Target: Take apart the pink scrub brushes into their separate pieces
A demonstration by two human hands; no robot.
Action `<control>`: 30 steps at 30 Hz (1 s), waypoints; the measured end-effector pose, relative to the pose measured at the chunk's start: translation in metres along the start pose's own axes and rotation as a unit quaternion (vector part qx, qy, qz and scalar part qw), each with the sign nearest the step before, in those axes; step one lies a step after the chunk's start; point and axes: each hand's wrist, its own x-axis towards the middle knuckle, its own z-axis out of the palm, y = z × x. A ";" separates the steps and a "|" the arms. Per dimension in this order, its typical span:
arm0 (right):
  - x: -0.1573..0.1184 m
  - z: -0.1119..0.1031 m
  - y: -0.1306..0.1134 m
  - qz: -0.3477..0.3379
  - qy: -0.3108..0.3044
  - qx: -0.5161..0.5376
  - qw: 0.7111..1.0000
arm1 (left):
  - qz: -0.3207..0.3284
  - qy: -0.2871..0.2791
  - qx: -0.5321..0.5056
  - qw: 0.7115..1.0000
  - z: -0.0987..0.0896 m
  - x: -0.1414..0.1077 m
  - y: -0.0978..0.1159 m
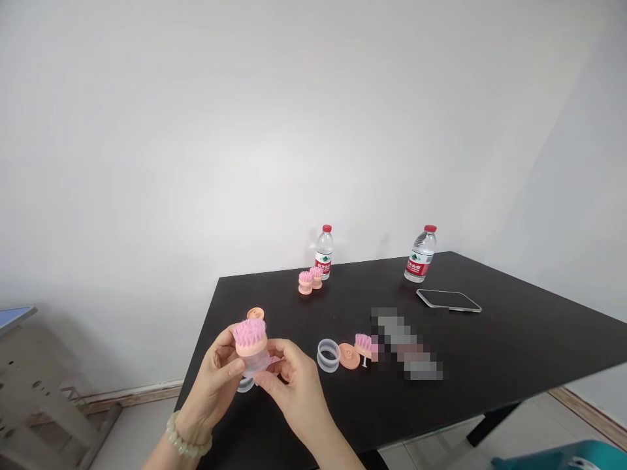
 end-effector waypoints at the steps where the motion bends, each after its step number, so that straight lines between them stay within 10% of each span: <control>1: -0.001 -0.002 0.000 -0.006 0.005 -0.015 1.000 | 0.008 -0.003 0.019 1.000 -0.001 -0.001 0.000; 7: -0.001 -0.013 -0.007 -0.040 0.030 -0.071 0.996 | 0.137 -0.064 0.281 0.948 0.004 -0.008 -0.005; 21: -0.013 -0.022 -0.020 -0.024 0.015 -0.076 0.997 | 0.245 -0.083 0.418 0.871 0.006 -0.012 -0.012; 30: -0.022 -0.022 -0.024 -0.166 -0.003 -0.201 0.965 | 0.151 -0.065 0.374 0.913 0.004 -0.008 -0.012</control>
